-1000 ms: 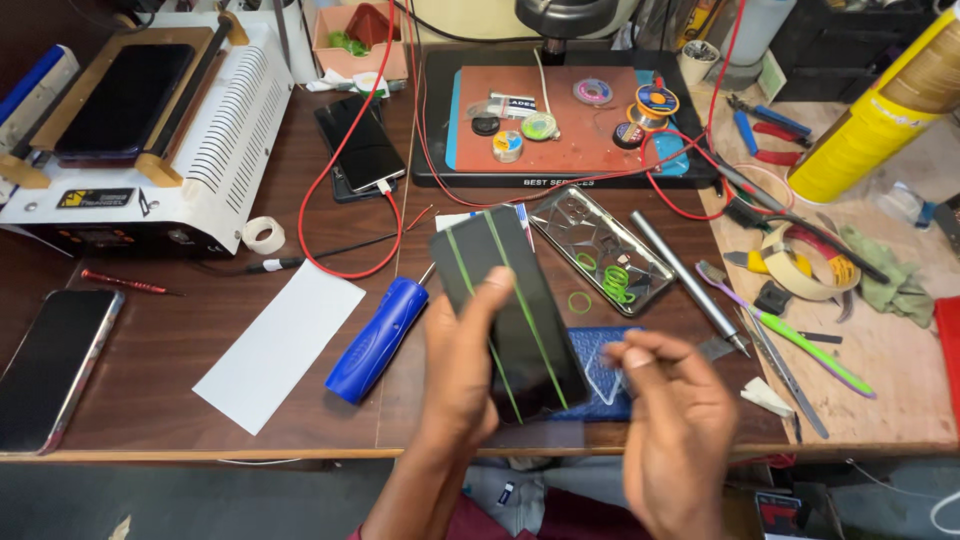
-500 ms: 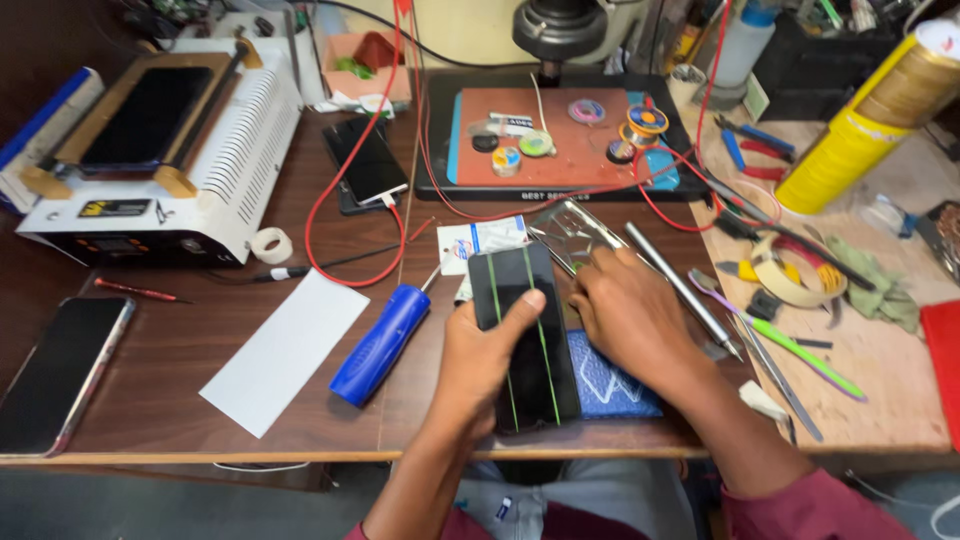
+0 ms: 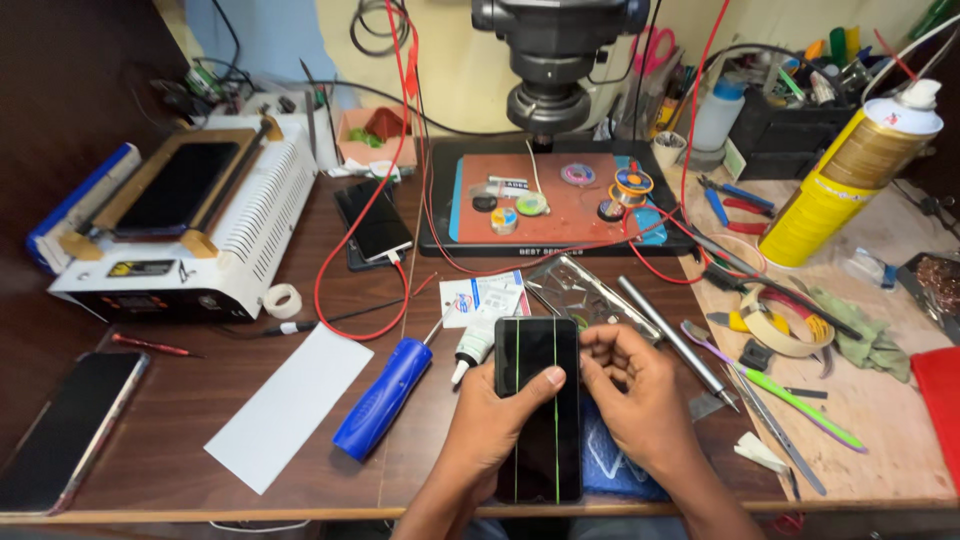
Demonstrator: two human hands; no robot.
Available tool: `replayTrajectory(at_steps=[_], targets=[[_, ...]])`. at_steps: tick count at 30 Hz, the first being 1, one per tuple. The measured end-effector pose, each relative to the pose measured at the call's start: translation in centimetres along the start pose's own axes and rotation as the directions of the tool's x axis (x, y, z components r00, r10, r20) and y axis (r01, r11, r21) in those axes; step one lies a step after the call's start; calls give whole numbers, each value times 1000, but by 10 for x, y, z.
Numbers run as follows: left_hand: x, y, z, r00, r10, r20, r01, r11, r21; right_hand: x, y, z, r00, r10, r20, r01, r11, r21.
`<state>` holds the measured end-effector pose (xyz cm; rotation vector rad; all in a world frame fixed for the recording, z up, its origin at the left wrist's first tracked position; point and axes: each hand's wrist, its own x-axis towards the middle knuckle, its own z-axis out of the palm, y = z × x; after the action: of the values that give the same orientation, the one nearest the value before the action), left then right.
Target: The person squeezes adhesive from a tube onto the frame of a disassembled smartphone, wipes the back cover with a small pad, presses the cover onto the phone, powers the phone on and taps the screen, then wraps green rubber bands around the phone to hold the cover while the adhesive sets.
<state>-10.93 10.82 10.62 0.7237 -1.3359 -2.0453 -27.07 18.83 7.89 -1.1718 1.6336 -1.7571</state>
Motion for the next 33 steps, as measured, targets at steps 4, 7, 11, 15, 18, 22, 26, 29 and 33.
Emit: replayTrajectory(at_steps=[4, 7, 11, 15, 18, 22, 26, 29, 33], targets=[[-8, 6, 6, 1000, 15, 6, -15, 1000, -13, -7, -16, -7, 995, -100, 12, 98, 937, -335], [-15, 11, 7, 995, -7, 99, 18, 995, -102, -13, -27, -23, 997, 57, 58, -51, 994, -97], [-24, 14, 8, 962, -60, 267, 110, 978, -177, -23, -28, -47, 946, -83, 313, -218, 551, 806], [-30, 16, 15, 942, -118, 315, 165, 978, -126, -34, -28, -61, 943, -115, 312, -250, 375, 893], [-35, 28, 9, 932, -198, 303, 197, 980, 34, -37, -37, -71, 950, -102, 296, -155, 669, 727], [-37, 47, -7, 877, -279, 390, 75, 883, 463, -34, -54, -80, 841, -201, 501, 23, 940, 340], [-38, 52, -6, 794, -386, 469, 63, 820, 568, -32, -66, -70, 708, -8, 706, -43, 998, 55], [-40, 56, -7, 767, -350, 538, -81, 779, 622, -29, -73, -55, 606, -10, 795, 143, 985, -97], [-43, 65, -13, 720, -394, 571, -18, 812, 583, -21, -80, -55, 583, 143, 800, 1, 984, -177]])
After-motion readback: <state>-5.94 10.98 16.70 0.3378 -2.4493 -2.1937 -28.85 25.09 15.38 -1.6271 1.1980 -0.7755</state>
